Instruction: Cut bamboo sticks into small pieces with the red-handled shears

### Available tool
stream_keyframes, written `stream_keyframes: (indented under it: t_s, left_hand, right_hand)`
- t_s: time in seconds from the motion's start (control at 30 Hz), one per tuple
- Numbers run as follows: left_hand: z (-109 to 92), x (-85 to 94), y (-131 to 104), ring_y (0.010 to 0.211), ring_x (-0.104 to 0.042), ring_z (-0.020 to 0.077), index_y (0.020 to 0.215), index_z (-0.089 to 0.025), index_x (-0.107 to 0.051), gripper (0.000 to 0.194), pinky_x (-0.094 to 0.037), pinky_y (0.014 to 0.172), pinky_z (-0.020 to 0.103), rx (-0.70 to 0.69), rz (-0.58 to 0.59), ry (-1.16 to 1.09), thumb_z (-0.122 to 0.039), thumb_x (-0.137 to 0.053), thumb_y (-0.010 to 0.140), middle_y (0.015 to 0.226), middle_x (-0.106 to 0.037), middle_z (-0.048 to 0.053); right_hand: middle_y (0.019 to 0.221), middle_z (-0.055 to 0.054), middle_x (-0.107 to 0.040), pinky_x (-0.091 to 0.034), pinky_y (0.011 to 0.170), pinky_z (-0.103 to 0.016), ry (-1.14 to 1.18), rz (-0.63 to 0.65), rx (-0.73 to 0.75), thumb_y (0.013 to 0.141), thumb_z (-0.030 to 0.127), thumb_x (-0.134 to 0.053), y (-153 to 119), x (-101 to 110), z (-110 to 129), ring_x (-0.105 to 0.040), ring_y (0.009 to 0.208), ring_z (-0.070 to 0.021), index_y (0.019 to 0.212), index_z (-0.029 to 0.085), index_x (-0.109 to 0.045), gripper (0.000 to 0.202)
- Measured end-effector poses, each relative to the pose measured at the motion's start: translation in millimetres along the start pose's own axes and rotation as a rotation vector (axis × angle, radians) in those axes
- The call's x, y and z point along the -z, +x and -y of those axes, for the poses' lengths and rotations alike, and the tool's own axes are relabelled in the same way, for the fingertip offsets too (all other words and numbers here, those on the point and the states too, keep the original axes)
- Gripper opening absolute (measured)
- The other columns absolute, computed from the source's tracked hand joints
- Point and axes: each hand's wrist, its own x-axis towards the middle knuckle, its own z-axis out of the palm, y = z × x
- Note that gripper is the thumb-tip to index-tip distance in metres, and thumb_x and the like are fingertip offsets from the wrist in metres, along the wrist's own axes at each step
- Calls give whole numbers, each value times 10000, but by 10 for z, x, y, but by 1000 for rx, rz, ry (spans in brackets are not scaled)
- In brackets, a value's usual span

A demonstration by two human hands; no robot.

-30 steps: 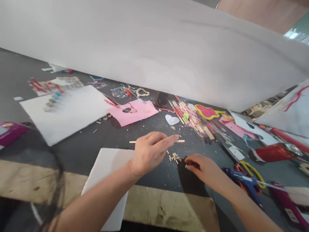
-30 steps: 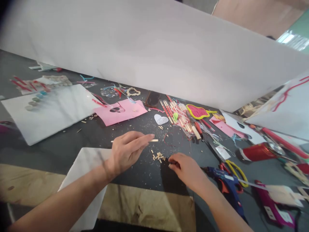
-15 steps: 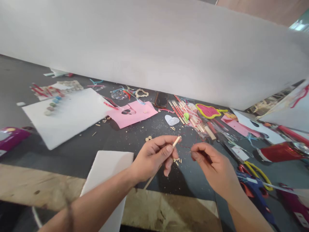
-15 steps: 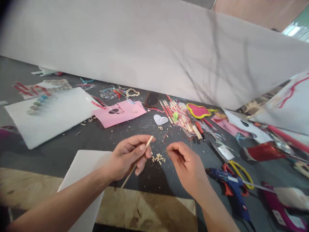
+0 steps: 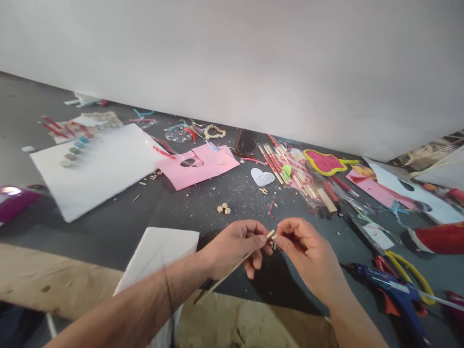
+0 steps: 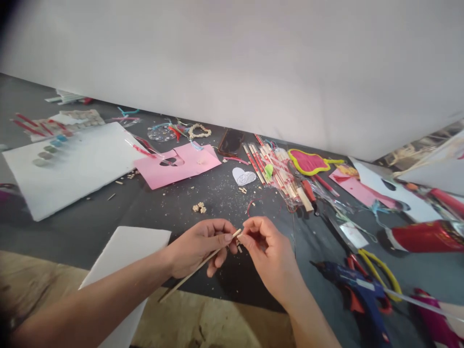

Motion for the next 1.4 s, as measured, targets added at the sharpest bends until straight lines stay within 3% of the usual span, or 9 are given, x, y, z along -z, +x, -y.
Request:
stream_keyframes:
  t_s: [0.07,0.3,0.6,0.73,0.93,1.2,1.4]
  left_hand:
    - [3,-6,-3,447,-505,56,842,-122,-545,235,-459,350,170,27,10,3,-342,-604,782,737,-601,28]
    - [-47,-16,-27,416,-460,38,844,-131,-550,209,-392,303,129,64,6,35,-326,-595,786,746,-605,29]
    - [-18,20,-48,446,-482,52,835,-133,-559,208,-444,348,158,16,25,142,-332,-587,784,748,-619,35]
    - [-27,8,-57,421,-445,38,798,-131,-564,212,-376,318,124,-23,-11,188,-340,-593,776,702,-615,20]
    - [-88,-26,-79,383,-383,18,759,-138,-567,184,-262,307,107,23,-60,173,-319,-605,762,620,-596,-10]
    - [-94,-21,-96,370,-355,14,726,-134,-576,186,-227,330,132,-1,-73,133,-314,-618,748,589,-582,-17]
    - [-84,0,-78,385,-360,18,753,-141,-587,201,-209,328,129,29,-87,88,-335,-635,734,617,-601,-7]
  right_hand:
    - [747,15,-601,-467,608,-194,-3,-4,-18,804,307,-555,-1,-2,-26,-567,659,-102,879,218,-547,117]
    - [749,13,-652,-467,611,-203,21,73,-104,792,355,-578,12,14,-83,-590,666,-116,851,223,-622,151]
    - [724,25,-644,-434,612,-208,40,176,-151,802,351,-565,42,3,-43,-564,666,-115,802,230,-629,137]
    - [708,29,-635,-431,619,-205,38,144,-115,803,341,-566,29,-23,-35,-558,660,-111,784,228,-628,130]
    - [756,24,-651,-454,630,-196,137,44,-128,764,349,-615,5,-71,-60,-583,684,-109,841,234,-620,139]
    - [617,34,-597,-429,544,-192,175,114,-151,787,369,-580,5,-81,-39,-529,581,-98,771,215,-632,163]
    - [625,28,-613,-431,539,-190,112,61,-152,788,372,-572,4,-90,7,-540,582,-104,770,215,-643,174]
